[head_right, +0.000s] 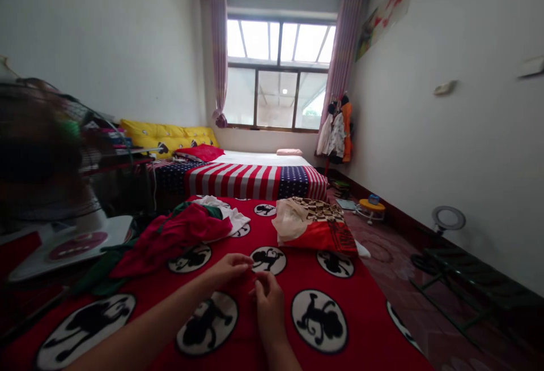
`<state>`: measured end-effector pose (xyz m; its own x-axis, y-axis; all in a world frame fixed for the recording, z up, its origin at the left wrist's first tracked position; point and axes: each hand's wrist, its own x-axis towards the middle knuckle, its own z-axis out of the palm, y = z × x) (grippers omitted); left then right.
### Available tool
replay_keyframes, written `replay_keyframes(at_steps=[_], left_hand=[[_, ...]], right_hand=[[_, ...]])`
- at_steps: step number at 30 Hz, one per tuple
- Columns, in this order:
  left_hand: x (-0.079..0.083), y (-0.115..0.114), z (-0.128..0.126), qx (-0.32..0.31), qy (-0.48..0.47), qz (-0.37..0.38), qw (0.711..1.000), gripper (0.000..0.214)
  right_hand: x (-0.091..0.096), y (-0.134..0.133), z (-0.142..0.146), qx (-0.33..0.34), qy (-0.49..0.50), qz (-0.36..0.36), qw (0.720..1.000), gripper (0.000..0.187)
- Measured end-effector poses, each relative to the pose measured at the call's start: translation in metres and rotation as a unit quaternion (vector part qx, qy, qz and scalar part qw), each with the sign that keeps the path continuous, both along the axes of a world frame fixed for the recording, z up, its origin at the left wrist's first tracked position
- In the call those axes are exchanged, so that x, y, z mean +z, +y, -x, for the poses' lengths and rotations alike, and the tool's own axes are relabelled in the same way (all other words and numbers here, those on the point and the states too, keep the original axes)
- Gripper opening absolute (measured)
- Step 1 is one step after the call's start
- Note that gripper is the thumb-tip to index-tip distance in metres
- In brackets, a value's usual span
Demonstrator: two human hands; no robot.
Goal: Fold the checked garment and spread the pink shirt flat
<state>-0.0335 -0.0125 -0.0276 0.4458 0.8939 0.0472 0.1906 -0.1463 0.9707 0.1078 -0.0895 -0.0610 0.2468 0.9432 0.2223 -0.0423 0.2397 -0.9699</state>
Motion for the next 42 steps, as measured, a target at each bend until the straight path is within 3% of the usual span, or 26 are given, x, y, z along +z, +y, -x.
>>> replay_keyframes(at_steps=[2,4,7,9,13,19,23,27,30,34,39,42], left_hand=[[0.001,-0.032,0.02,-0.031,0.057,-0.008,0.998,0.03],[-0.001,-0.066,0.037,-0.053,0.153,-0.072,0.984,0.03],[-0.013,-0.107,0.049,-0.019,0.213,-0.131,0.968,0.036],[-0.023,-0.12,0.046,0.014,0.229,-0.162,0.96,0.034],[-0.026,-0.126,0.036,0.045,0.259,-0.206,0.943,0.035],[-0.017,-0.124,0.045,0.011,0.271,-0.213,0.939,0.035],[-0.04,-0.113,0.057,-0.026,0.263,-0.261,0.928,0.034],[-0.071,-0.103,0.064,-0.052,0.283,-0.253,0.924,0.038],[-0.083,-0.101,0.065,-0.047,0.284,-0.255,0.923,0.035],[-0.072,-0.104,0.064,-0.05,0.274,-0.268,0.922,0.033],[-0.031,-0.119,0.057,-0.015,0.25,-0.261,0.932,0.035],[-0.016,-0.126,0.052,0.013,0.228,-0.242,0.943,0.035]], right_hand=[[-0.001,0.0,0.0,0.016,-0.019,-0.003,1.0,0.02],[-0.002,0.0,0.0,0.026,-0.026,0.001,0.999,0.018],[-0.004,0.001,0.0,0.037,-0.031,0.005,0.999,0.017],[-0.007,0.002,0.0,0.045,-0.042,0.0,0.998,0.017],[-0.012,0.003,-0.002,0.05,-0.06,0.004,0.997,0.021],[-0.009,-0.001,-0.005,0.057,-0.096,0.019,0.994,0.023],[-0.008,-0.003,-0.007,0.053,-0.116,0.028,0.991,0.022],[-0.011,-0.004,-0.009,0.056,-0.134,0.017,0.989,0.019],[-0.014,-0.004,-0.012,0.069,-0.147,0.011,0.987,0.017],[-0.016,-0.005,-0.015,0.071,-0.155,0.015,0.985,0.018],[-0.014,-0.007,-0.015,0.071,-0.166,0.017,0.983,0.02],[-0.011,-0.008,-0.014,0.073,-0.159,0.023,0.984,0.02]])
